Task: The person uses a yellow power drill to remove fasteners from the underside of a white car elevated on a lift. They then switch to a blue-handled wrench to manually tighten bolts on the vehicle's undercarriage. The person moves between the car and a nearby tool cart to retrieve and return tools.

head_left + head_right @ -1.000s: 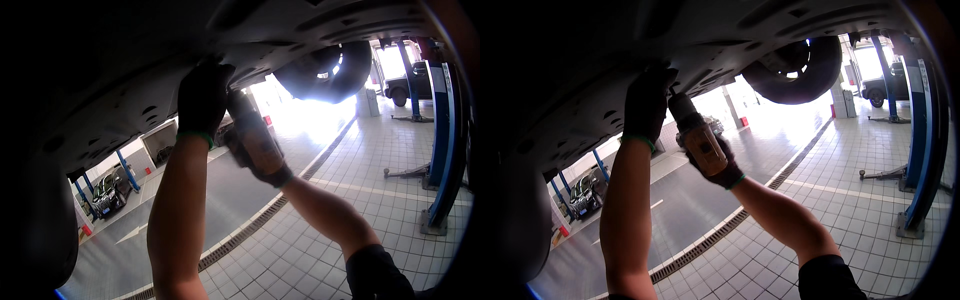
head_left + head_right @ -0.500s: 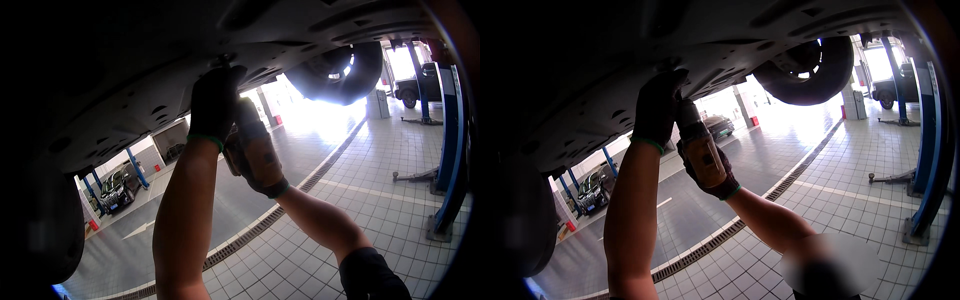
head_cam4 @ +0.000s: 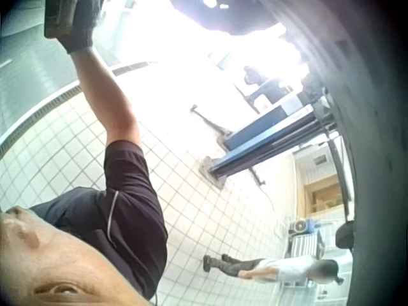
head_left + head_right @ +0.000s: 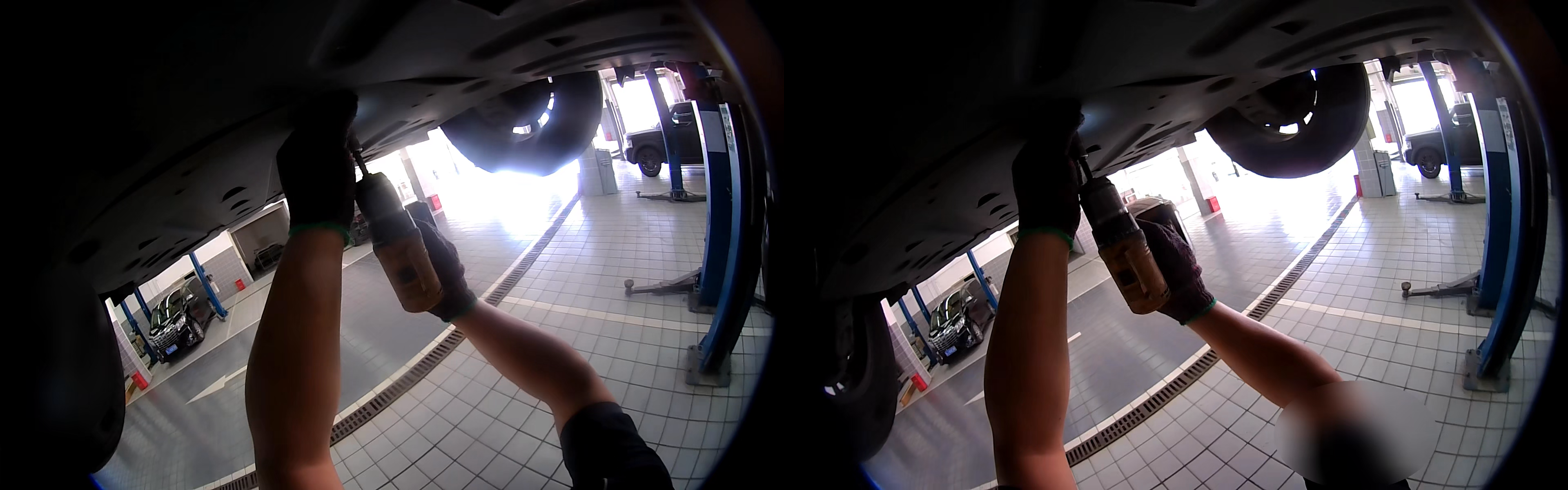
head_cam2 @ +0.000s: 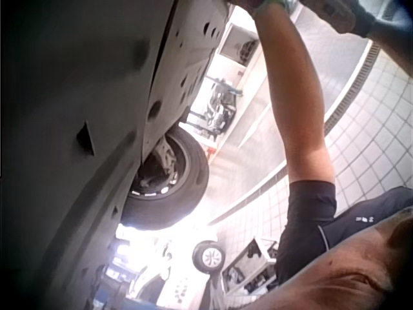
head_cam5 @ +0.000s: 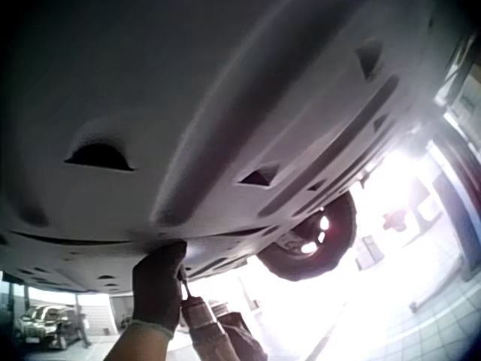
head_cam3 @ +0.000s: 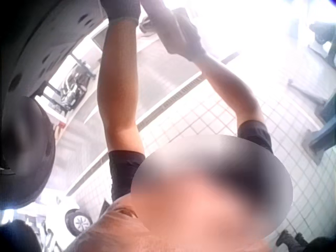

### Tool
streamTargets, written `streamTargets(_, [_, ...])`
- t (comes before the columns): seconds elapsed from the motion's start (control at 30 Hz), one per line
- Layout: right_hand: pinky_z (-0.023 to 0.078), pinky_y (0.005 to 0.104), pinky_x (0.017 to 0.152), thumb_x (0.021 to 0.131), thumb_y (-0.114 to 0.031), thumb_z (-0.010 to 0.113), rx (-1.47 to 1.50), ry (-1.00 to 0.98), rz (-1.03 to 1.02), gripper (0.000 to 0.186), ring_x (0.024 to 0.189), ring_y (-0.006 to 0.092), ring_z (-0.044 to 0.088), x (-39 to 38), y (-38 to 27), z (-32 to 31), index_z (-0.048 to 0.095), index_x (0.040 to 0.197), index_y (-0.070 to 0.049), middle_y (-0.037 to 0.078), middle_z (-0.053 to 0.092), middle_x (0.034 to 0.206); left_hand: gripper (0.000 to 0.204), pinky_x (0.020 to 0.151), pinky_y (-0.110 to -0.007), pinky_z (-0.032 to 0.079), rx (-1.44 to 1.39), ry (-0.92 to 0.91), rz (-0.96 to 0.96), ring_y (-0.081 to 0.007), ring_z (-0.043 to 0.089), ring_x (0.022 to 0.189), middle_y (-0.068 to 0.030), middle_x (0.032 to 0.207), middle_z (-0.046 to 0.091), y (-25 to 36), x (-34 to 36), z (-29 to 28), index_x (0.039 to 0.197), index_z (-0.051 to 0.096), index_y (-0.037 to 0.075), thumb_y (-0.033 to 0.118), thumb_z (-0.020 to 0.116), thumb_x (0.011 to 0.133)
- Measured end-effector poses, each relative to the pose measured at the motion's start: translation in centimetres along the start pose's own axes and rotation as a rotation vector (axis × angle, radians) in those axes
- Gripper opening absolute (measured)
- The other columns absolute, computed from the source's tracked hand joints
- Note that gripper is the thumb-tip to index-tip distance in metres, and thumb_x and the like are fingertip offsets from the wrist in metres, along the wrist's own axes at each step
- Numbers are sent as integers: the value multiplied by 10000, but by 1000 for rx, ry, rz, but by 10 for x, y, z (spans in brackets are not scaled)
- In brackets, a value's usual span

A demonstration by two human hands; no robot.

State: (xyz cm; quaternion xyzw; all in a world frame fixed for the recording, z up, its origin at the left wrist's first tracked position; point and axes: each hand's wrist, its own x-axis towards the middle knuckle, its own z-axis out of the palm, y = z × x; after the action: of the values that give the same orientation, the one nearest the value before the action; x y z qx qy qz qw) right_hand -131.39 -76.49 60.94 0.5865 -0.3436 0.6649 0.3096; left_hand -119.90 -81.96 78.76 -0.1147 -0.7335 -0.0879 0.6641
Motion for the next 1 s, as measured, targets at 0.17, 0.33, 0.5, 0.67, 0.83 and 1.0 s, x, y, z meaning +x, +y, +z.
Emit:
streamTargets(0.17, [524,358,866,904,-209,697,-143,-65,-164,392,985,246,654,-2,2,-33,579,1231,-28,104,650,1112,231,534,-282,409,-262,89,24,-114,478,564,-42,807,641,-27,-1,15,1090,711,55,241,603,1008])
streamTargets(0.33, [563,313,815,987,-189,613,-121,-88,-68,301,979,190,662,-29,20,-73,575,1243,-34,98,643,1115,190,410,-229,241,-929,264,-700,-78,347,435,35,583,506,-16,-26,49,966,687,104,286,633,976])
streamTargets(0.5, [539,274,805,1020,-259,569,368,39,269,304,953,158,646,-48,60,-95,584,1237,-47,56,649,1072,272,383,-247,274,-1130,175,-1031,-87,391,428,39,619,502,-69,-69,83,1043,631,176,419,674,929])
streamTargets(0.67, [505,217,673,1048,-241,521,998,80,525,248,790,107,590,-44,126,-145,582,1195,-52,5,575,933,187,447,-230,353,-1012,-201,-759,-79,432,493,0,713,541,-60,-66,132,1093,659,50,136,564,957])
streamTargets(0.83, [494,301,759,903,-154,722,-178,149,122,277,882,174,598,-12,107,-146,594,1116,-31,63,589,983,239,489,-237,349,-842,-281,-288,-81,430,528,-62,920,668,-37,-32,182,1138,694,38,182,561,1000])
streamTargets(1.0, [557,229,705,1034,-134,566,347,165,143,205,879,107,666,6,147,-185,586,1206,-26,37,678,1025,211,488,-240,356,-833,-413,-280,-90,446,535,-12,762,605,-11,3,212,969,686,58,259,622,970])
